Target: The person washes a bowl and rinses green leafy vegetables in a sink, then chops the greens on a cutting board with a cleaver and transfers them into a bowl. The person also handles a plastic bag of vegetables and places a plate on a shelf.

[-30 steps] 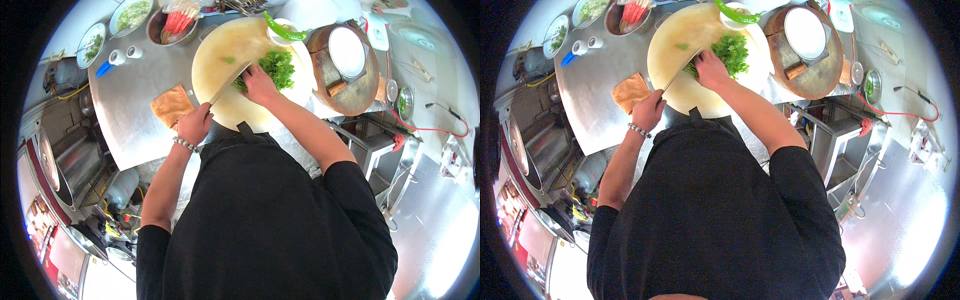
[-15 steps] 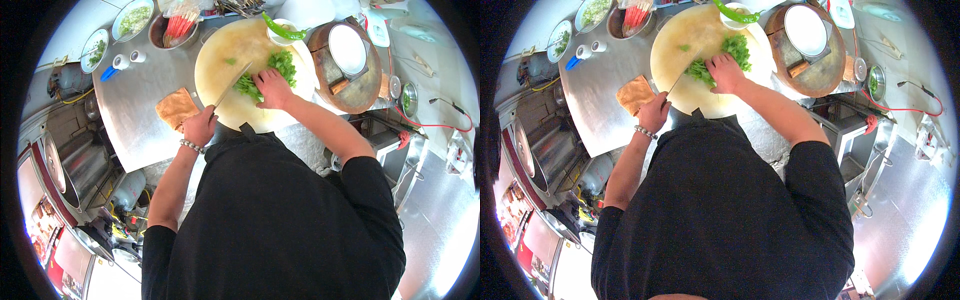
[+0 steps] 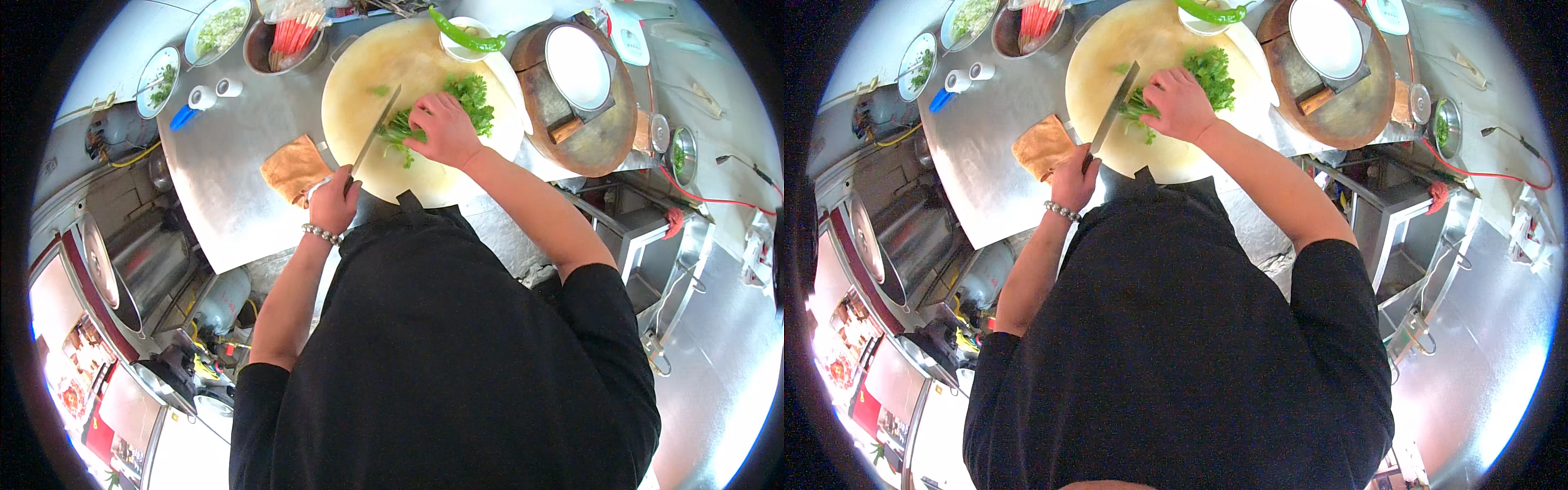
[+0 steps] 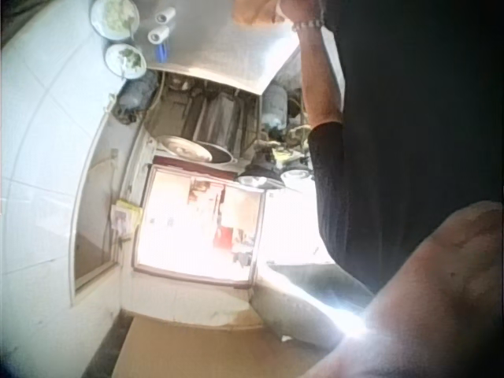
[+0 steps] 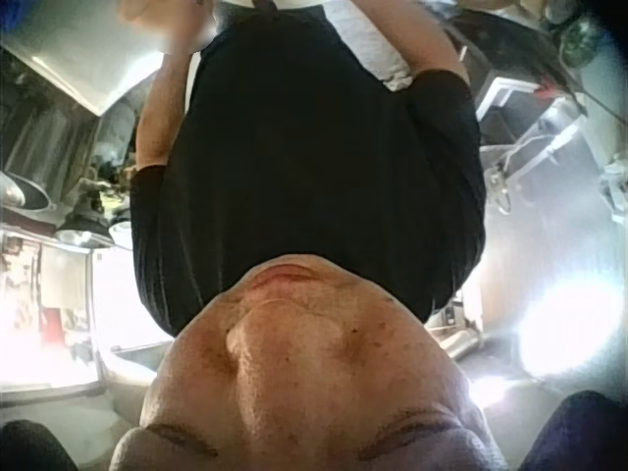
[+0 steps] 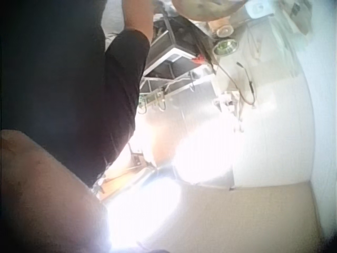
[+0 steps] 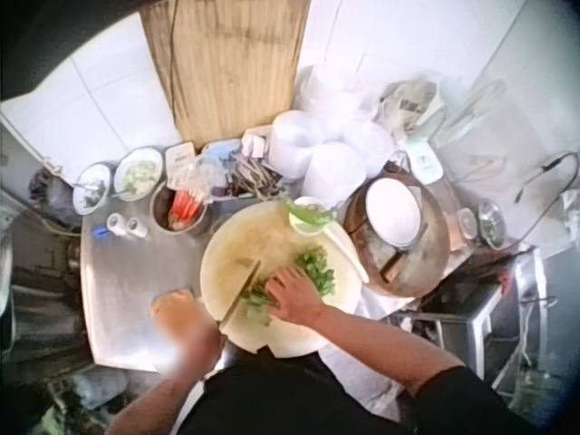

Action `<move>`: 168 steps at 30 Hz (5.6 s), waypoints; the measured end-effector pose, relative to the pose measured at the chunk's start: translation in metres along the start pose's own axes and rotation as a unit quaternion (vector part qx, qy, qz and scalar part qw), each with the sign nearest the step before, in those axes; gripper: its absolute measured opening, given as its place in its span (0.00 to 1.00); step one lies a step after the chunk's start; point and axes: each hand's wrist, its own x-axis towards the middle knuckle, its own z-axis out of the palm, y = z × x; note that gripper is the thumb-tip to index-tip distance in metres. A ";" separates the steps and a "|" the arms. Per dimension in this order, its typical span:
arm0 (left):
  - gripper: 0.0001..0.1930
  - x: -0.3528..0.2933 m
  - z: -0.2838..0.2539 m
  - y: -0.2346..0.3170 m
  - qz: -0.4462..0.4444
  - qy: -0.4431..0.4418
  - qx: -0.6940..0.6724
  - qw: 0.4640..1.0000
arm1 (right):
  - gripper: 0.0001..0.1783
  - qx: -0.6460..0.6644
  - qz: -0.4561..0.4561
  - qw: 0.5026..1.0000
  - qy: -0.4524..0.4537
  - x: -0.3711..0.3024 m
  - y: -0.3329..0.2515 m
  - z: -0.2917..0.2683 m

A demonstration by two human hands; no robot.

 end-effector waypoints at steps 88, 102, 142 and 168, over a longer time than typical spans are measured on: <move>0.13 0.020 -0.018 0.046 0.004 -0.099 0.068 0.993 | 0.17 -0.049 -0.006 0.992 -0.114 -0.011 0.008 0.028; 0.13 0.017 0.037 0.037 -0.013 -0.072 0.077 0.994 | 0.11 -0.035 0.071 0.989 -0.122 -0.018 0.006 0.056; 0.14 0.022 0.057 0.050 -0.024 -0.071 0.058 0.996 | 0.11 0.053 0.051 0.997 -0.007 -0.037 0.013 0.059; 0.16 0.024 0.048 0.057 -0.045 -0.108 0.091 0.989 | 0.08 -0.036 0.022 0.994 -0.097 -0.034 0.019 0.055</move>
